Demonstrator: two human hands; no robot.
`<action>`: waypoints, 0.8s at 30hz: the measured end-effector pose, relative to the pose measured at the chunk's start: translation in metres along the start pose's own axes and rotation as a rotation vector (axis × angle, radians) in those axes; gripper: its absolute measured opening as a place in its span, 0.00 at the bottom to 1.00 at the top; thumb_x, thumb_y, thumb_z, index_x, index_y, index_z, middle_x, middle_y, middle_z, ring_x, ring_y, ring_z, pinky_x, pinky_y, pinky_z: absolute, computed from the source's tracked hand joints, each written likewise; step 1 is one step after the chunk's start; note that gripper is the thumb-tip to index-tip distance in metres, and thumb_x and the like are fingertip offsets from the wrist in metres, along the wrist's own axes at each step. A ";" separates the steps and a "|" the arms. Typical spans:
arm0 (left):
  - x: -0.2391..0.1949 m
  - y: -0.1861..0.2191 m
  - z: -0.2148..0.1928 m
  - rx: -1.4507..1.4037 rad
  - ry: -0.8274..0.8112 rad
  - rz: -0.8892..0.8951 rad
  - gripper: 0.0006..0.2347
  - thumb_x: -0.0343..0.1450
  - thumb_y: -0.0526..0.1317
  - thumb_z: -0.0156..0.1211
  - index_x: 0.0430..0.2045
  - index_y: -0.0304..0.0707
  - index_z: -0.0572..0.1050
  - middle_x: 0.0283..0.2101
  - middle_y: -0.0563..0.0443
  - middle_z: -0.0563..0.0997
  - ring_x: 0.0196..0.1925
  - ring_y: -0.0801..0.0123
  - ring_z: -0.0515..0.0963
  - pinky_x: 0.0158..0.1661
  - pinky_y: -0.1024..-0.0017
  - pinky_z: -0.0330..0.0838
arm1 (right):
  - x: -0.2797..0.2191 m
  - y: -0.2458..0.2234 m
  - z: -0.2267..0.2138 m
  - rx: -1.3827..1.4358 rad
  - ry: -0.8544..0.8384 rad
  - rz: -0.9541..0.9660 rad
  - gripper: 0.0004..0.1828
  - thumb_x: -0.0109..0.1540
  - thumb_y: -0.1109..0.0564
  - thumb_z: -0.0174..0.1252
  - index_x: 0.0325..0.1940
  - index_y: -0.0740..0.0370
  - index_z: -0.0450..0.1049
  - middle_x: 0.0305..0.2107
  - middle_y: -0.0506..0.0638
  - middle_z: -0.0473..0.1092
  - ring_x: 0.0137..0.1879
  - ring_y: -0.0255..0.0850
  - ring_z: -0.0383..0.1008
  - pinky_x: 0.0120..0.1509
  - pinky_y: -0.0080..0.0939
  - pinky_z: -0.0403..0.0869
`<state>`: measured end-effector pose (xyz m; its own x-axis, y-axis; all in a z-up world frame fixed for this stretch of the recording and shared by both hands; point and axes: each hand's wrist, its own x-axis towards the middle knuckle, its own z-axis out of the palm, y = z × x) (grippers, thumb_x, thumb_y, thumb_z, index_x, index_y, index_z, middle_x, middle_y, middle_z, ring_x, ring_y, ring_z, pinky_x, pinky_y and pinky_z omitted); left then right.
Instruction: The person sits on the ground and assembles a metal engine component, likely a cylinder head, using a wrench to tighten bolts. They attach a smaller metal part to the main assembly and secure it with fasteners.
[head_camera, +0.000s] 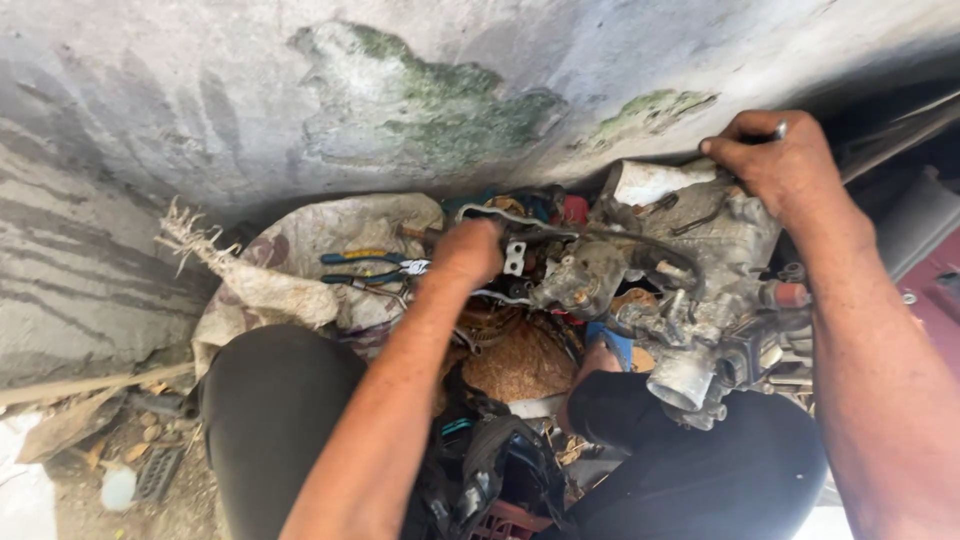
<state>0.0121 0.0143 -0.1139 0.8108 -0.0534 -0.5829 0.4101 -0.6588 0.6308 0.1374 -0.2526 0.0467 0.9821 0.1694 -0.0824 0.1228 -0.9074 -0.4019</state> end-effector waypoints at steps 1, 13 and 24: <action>0.009 -0.005 -0.007 -0.020 0.102 0.027 0.19 0.68 0.28 0.49 0.49 0.48 0.79 0.51 0.43 0.82 0.54 0.53 0.81 0.56 0.60 0.73 | 0.005 0.007 0.001 -0.001 0.006 -0.038 0.10 0.68 0.52 0.66 0.37 0.60 0.79 0.24 0.45 0.67 0.33 0.35 0.61 0.40 0.39 0.61; -0.056 0.026 -0.073 -0.889 0.602 0.914 0.10 0.69 0.32 0.68 0.43 0.36 0.82 0.44 0.43 0.84 0.50 0.69 0.78 0.53 0.67 0.74 | 0.001 0.015 0.007 0.091 0.094 -0.354 0.06 0.62 0.56 0.67 0.34 0.61 0.79 0.31 0.58 0.75 0.42 0.46 0.75 0.49 0.46 0.71; -0.081 0.035 -0.071 -0.768 0.883 1.058 0.09 0.72 0.25 0.65 0.42 0.37 0.81 0.47 0.49 0.77 0.50 0.68 0.77 0.45 0.75 0.69 | 0.000 0.005 -0.001 -0.049 -0.015 -0.482 0.14 0.68 0.56 0.66 0.30 0.64 0.75 0.26 0.48 0.67 0.34 0.37 0.63 0.38 0.41 0.62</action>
<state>-0.0100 0.0491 -0.0084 0.7217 0.3929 0.5698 -0.5939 -0.0713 0.8014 0.1380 -0.2577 0.0452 0.8096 0.5801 0.0898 0.5704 -0.7412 -0.3539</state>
